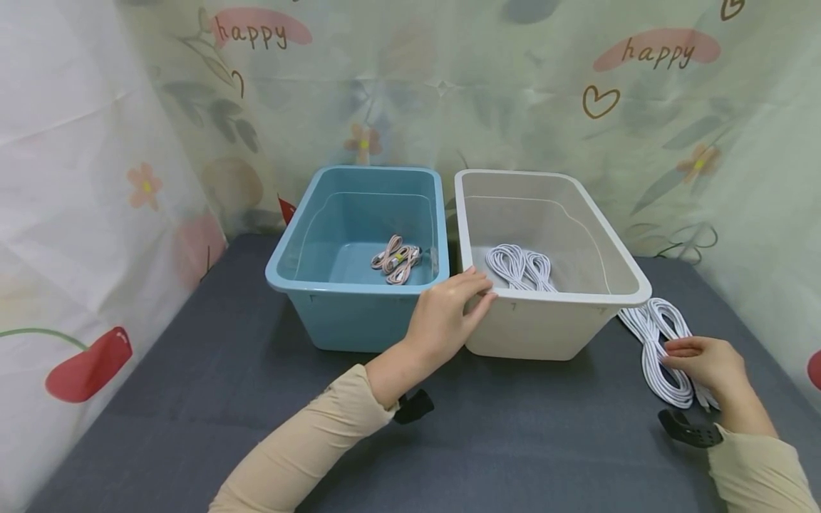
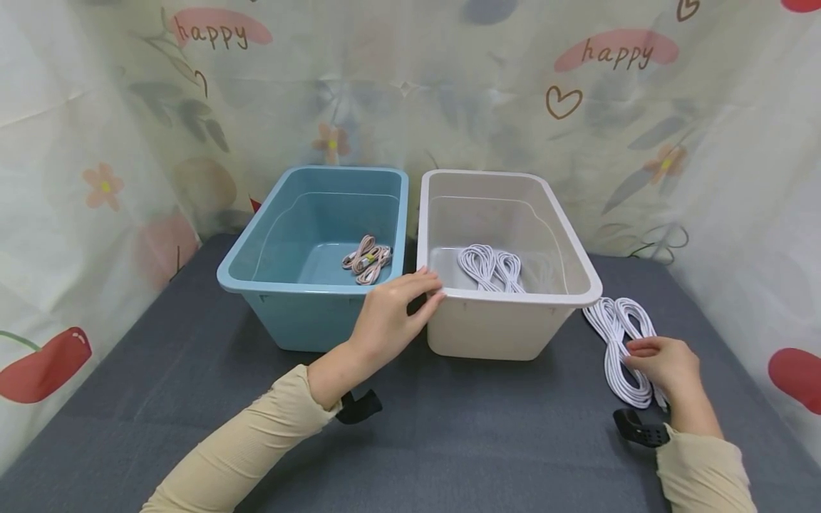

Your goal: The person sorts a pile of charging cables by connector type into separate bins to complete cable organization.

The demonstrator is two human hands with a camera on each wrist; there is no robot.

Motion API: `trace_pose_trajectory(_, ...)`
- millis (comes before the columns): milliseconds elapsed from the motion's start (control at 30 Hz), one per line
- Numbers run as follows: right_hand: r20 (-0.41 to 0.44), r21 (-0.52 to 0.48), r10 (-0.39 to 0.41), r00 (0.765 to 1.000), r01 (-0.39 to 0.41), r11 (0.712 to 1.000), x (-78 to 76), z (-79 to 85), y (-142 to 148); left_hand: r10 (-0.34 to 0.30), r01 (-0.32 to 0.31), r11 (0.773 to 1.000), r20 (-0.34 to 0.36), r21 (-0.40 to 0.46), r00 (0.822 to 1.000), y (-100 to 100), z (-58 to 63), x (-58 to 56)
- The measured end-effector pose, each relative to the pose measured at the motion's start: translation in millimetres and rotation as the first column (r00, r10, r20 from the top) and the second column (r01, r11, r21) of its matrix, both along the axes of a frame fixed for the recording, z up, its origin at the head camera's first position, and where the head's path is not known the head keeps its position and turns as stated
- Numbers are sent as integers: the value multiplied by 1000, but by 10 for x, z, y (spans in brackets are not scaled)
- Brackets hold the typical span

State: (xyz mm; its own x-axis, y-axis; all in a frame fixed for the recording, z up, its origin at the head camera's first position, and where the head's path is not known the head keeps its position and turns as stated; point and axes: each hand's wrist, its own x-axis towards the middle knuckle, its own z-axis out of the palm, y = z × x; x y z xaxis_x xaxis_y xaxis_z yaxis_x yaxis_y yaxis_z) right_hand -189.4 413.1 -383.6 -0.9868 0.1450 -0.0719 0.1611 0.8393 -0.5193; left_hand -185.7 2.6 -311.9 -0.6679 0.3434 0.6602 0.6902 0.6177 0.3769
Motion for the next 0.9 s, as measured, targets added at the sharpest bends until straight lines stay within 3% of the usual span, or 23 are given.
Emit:
trace_pose_trajectory(167,-63,72,-3,998,7,997,-7,-25,-40,-6,6,1000,0,6,1000,2,6,5)
trace_pose_trajectory(433,-107,53,-7,994,13,999,-1,-32,-52,3,-3,1000,-8,-1,1000,-1,-5,-7)
trace_pose_trajectory(700,-7,-64,-112,994,111,992,-8,-35,-28,-5,5,1000,-6,7,1000,-6,-5,-7)
trace_pose_trajectory(900,3,-132,-134,991,133,982,10,-17,-27,-5,5,1000,-9,3,1000,-7,-3,-10)
